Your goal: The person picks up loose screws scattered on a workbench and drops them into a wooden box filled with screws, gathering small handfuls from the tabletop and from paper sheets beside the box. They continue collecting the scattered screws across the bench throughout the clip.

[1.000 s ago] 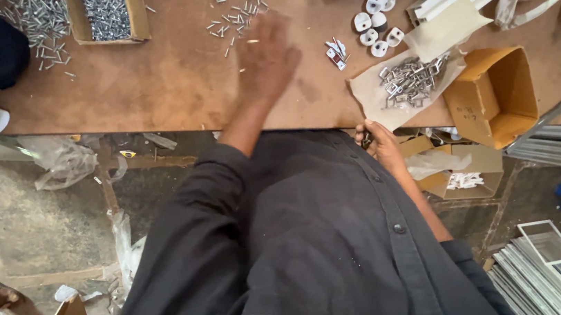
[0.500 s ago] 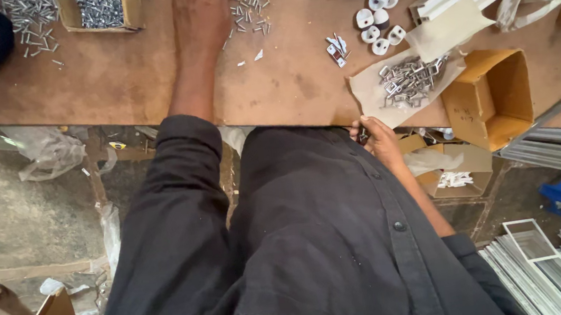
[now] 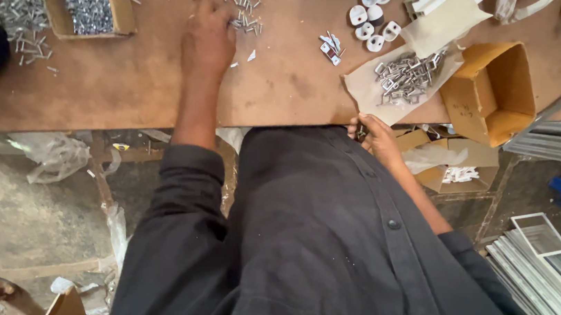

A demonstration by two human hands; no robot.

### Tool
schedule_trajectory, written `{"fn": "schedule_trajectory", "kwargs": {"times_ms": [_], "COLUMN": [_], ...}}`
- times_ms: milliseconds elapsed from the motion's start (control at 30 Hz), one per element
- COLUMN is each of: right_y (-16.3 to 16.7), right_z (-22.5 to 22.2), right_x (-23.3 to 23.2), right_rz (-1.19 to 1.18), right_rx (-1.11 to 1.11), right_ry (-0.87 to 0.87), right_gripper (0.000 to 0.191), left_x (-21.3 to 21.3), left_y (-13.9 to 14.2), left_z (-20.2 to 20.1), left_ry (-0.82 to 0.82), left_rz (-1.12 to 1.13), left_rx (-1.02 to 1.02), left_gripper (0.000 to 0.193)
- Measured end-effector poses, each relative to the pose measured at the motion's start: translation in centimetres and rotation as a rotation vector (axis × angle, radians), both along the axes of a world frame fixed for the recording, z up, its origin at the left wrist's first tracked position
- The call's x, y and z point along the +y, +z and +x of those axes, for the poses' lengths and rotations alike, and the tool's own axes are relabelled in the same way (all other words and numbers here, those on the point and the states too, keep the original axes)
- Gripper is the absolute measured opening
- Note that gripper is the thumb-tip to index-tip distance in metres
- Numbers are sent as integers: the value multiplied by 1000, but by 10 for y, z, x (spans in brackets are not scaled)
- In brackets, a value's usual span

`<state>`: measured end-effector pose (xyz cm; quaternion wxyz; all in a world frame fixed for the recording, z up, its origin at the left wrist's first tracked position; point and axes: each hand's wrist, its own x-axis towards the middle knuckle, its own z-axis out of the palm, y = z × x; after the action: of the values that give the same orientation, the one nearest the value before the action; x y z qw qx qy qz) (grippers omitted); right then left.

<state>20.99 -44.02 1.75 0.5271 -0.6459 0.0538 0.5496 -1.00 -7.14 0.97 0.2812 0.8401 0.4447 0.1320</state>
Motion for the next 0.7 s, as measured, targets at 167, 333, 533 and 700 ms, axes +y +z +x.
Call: {"fn": "schedule_trajectory", "kwargs": {"times_ms": [167, 333, 533, 700], "right_y": [3, 9, 2, 18], "right_z": [1, -11, -56, -104], "right_x": [29, 89, 183, 225], "right_rz": [70, 159, 288, 415], "right_rx": [200, 356, 486, 463], "right_ry": [-69, -5, 69, 172], "right_gripper": [24, 25, 34, 33], "left_x": [9, -7, -76, -98], "left_y": [-11, -5, 46, 60], "left_z": [-4, -6, -17, -53], "left_ry": [133, 214, 67, 558], "left_rz": [-63, -374, -214, -445], "left_rx": [-133, -403, -429, -704], "left_gripper": [13, 16, 32, 26]}}
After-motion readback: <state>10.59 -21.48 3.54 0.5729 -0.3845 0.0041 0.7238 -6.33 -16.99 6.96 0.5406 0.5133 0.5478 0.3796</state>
